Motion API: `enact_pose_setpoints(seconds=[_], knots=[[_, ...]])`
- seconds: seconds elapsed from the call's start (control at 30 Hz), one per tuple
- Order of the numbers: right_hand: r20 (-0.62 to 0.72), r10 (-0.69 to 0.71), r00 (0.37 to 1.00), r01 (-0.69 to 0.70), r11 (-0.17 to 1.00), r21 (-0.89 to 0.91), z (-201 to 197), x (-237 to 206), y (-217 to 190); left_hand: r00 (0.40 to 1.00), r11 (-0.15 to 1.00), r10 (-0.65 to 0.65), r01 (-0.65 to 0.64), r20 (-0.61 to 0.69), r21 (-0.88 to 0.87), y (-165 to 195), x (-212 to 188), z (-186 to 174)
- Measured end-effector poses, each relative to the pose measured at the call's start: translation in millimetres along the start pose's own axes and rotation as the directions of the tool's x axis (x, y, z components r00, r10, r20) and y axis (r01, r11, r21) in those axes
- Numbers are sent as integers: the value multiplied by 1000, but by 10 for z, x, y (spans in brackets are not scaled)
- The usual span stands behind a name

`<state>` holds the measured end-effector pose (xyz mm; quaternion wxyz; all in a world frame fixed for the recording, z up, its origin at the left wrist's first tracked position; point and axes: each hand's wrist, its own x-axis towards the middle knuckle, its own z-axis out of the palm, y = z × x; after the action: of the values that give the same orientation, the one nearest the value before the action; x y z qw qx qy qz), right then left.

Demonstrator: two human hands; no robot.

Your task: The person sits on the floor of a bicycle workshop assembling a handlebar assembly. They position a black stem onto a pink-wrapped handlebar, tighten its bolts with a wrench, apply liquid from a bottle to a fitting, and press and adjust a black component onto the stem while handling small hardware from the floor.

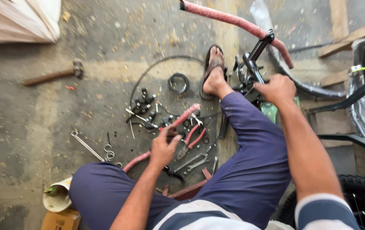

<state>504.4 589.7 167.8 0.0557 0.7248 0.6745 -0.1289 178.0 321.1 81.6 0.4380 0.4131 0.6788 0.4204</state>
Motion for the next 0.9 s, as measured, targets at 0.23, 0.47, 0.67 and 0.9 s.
enact_pose_setpoints(seconds=[0.23,0.47,0.67,0.9], knots=[[35,-380,924,380,925,15,-994,-1459,-373,920,914,386,-391,-69,-110,1215,214,19],[121,-769,628,750,639,172,-850,-2253,-1082,992,913,113,-84,50,-400,1232,-129,-503],[2,-839,544,-3,1,1000,-102,-2196,-989,959,852,-39,-114,-280,-511,525,-476,-1022],[34,-756,653,11,55,998,648,-2495,-793,930,856,-29,-165,-366,-489,181,-717,-1289]])
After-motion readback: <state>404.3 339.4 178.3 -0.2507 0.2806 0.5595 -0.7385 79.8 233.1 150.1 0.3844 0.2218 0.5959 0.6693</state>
